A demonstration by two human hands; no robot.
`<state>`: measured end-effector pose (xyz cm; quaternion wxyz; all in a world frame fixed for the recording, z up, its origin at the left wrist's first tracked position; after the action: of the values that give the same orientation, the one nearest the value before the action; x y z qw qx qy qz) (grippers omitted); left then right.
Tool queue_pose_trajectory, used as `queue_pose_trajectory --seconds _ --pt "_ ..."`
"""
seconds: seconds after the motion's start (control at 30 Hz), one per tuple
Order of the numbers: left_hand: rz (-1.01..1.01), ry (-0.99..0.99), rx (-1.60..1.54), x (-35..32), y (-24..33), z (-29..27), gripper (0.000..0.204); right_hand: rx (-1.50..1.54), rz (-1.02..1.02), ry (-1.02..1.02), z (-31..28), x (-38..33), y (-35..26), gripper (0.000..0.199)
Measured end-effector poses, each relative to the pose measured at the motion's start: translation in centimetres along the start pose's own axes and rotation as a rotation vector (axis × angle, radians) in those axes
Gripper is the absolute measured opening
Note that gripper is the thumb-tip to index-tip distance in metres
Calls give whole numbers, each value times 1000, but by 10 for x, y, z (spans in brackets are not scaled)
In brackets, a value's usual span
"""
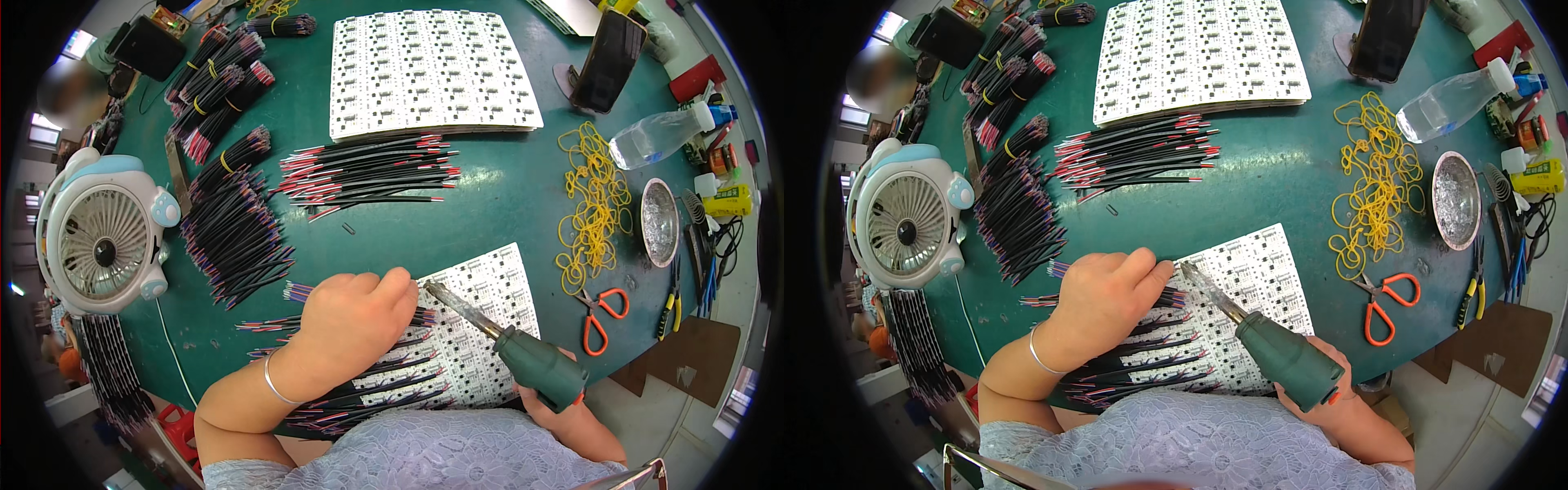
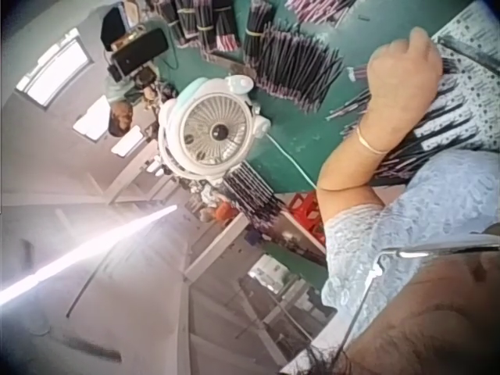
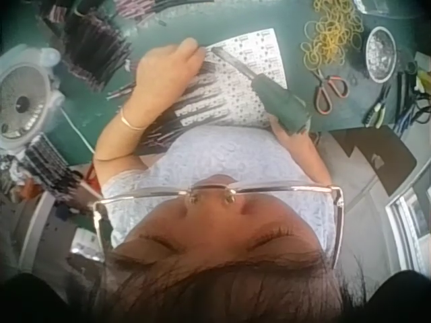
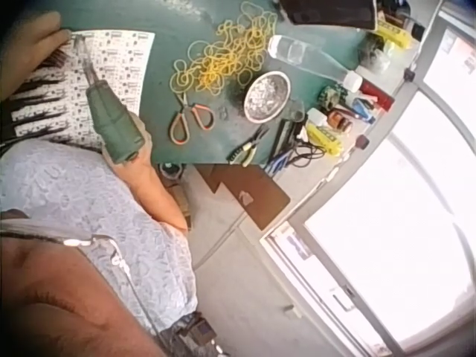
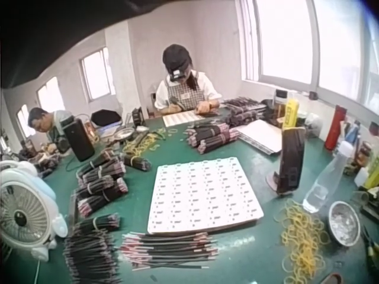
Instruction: The person solders electrical wires onto a panel of multiple small circuit boards using a soldering iron.
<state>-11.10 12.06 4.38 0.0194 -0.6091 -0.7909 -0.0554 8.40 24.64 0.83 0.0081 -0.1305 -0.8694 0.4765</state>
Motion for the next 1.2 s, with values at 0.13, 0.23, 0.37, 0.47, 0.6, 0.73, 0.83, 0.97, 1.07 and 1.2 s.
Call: queue_pose_trajectory --seconds 0.13,0.23,0.37,0.47,0.6,0.73,0.83,0.97,1.07,1.2 --pt "22 -6 64 -1 4 1 26 -46 -40 -18 2 2 -4 32" --pt "21 -15 79 -1 7 2 26 38 2 22 0 1 0 30" --pt "7 -39 94 -3 7 3 26 247 29 70 -8 -8 5 24" --pt "-8 -32 41 -2 6 0 28 373 76 122 -11 -8 3 24" --pt "30 197 -82 -8 11 -18 30 483 13 195 -19 -13 5 28" --pt "6 161 -87 -16 19 -13 29 576 91 204 -19 -13 6 28" --pt "-19 103 -124 -18 16 1 26 431 52 117 -16 -15 5 27" --pt "-27 130 -198 -18 16 5 22 240 73 86 -7 -22 9 26" --pt "-33 117 -203 -17 16 6 22 190 81 112 -5 -22 9 27" --pt "-37 134 -230 -19 15 8 22 168 110 140 -3 -25 14 31"
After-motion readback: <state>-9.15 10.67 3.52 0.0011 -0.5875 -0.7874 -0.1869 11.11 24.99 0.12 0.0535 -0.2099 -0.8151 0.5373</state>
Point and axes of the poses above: each hand's wrist, its own x-axis towards the middle knuckle, its own z-axis out of the palm, y = z × x, the point moved 8 cm from there along x, towards the middle knuckle, and after that the axes turned 4 degrees about x, right-handed, at the moved point
